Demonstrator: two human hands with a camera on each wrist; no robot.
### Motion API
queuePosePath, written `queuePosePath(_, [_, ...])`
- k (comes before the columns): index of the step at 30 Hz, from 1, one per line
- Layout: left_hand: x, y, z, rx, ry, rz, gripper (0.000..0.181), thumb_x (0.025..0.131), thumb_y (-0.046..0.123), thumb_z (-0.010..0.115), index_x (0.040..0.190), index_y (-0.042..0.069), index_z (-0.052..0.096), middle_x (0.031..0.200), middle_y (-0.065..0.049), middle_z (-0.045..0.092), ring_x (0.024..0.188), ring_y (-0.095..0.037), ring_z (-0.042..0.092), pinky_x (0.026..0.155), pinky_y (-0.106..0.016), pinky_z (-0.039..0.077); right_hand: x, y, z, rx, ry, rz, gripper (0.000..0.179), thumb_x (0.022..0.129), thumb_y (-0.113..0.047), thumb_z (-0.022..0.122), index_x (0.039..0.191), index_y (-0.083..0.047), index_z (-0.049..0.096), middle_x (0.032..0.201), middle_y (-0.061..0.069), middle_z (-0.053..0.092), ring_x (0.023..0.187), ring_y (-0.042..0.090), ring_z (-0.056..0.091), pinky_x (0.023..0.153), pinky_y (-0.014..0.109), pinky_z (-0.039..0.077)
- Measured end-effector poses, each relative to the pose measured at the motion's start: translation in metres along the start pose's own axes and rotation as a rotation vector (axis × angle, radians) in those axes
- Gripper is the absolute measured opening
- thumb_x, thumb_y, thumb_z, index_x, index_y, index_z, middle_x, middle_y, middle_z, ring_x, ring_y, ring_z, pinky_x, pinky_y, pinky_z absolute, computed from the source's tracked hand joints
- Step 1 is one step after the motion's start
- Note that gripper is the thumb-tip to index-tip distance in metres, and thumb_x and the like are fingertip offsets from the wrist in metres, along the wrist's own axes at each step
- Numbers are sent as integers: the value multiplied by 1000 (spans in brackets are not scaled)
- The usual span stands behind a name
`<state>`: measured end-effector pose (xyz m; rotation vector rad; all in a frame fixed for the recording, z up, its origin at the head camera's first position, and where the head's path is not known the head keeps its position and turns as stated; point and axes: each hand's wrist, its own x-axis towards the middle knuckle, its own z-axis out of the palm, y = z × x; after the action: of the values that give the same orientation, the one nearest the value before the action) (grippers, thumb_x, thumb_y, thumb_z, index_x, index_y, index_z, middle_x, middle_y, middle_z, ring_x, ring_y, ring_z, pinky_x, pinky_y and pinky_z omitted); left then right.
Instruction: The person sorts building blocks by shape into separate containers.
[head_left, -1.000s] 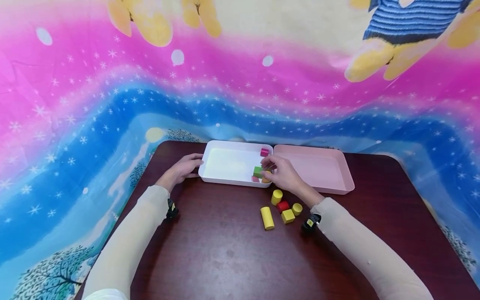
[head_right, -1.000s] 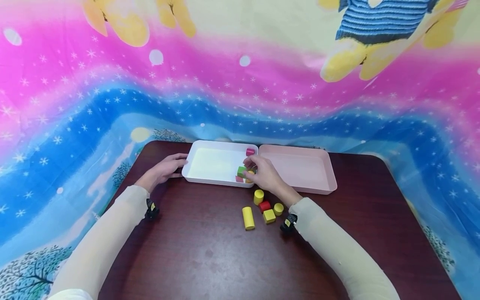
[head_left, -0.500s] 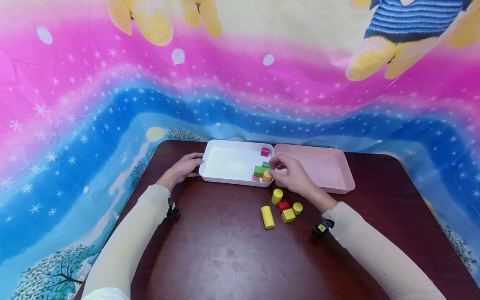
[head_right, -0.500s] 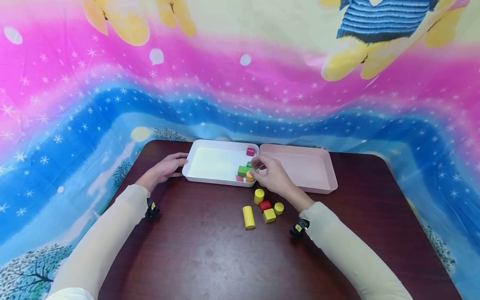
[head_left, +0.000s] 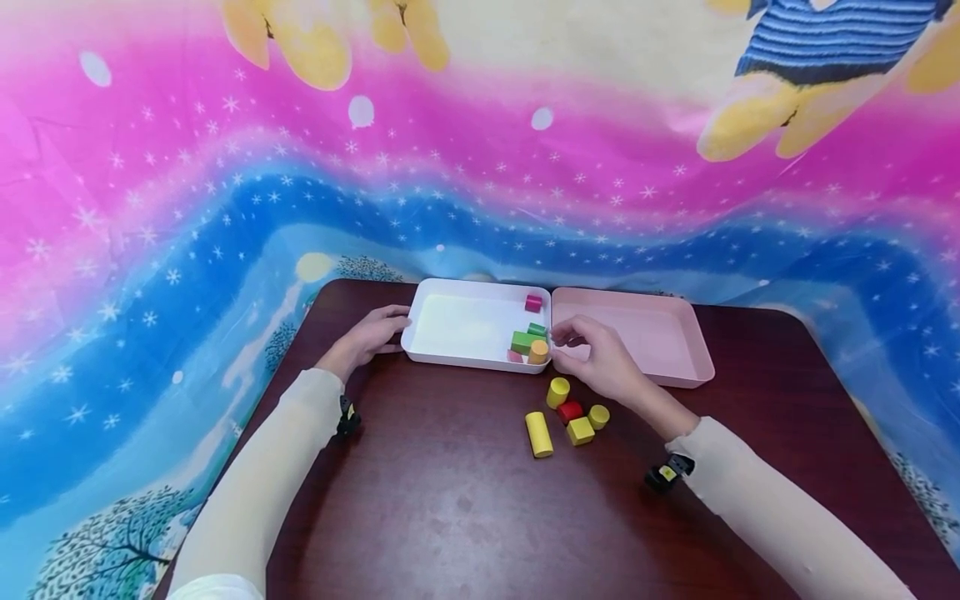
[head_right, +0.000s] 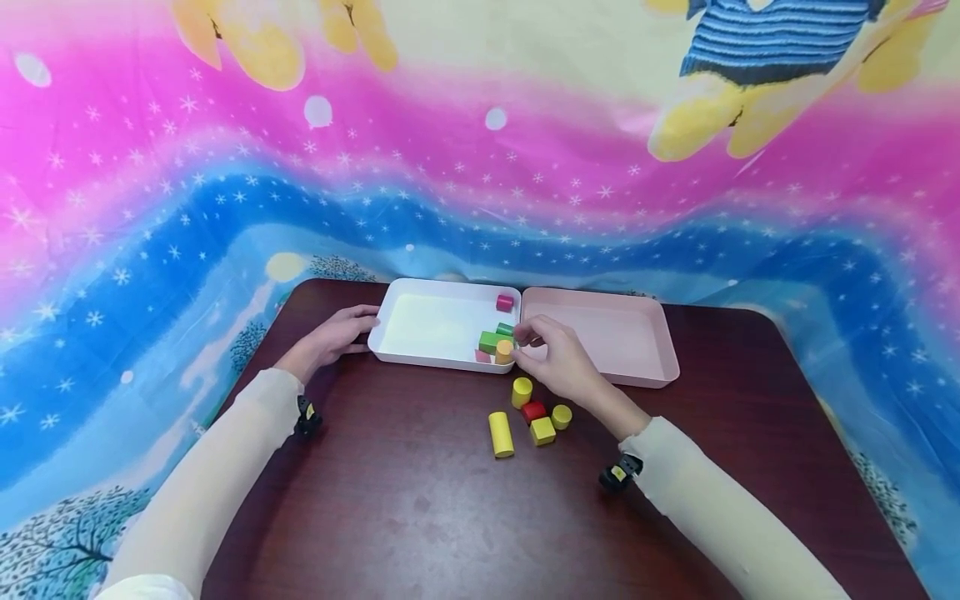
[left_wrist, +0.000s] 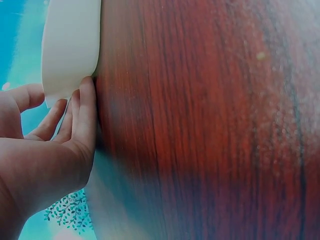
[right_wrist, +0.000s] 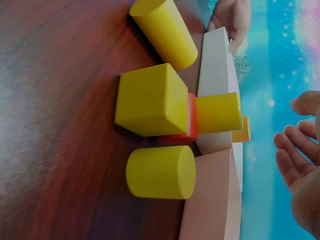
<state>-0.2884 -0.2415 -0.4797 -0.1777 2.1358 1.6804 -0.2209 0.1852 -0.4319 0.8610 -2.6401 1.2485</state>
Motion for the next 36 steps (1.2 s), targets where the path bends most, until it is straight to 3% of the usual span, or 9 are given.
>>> queuePosePath(16, [-3, -6, -2, -1, -12, 16, 57, 113, 28, 54, 165, 14, 36, 157, -16, 48, 141, -34, 50, 114, -53, 48, -30, 8, -11, -50, 15, -5, 32, 92, -7, 84, 119, -15, 69, 113, 7, 71, 103, 24, 68, 91, 52, 62])
queuePosePath(29, [-3, -2, 1, 0, 0, 17, 56, 113, 28, 54, 164, 13, 38, 154, -15, 50, 139, -33, 53, 111, -52, 51, -54, 14, -13, -55, -19, 13, 32, 93, -9, 83, 122, -10, 69, 115, 9, 71, 101, 25, 70, 91, 54, 61])
queuePosePath(36, [-3, -1, 0, 1, 4, 18, 56, 112, 29, 54, 164, 13, 38, 152, -14, 52, 137, -33, 54, 109, -51, 52, -61, 15, -8, -66, -52, 38, 34, 91, -8, 85, 120, -9, 69, 113, 5, 71, 100, 18, 68, 90, 47, 62])
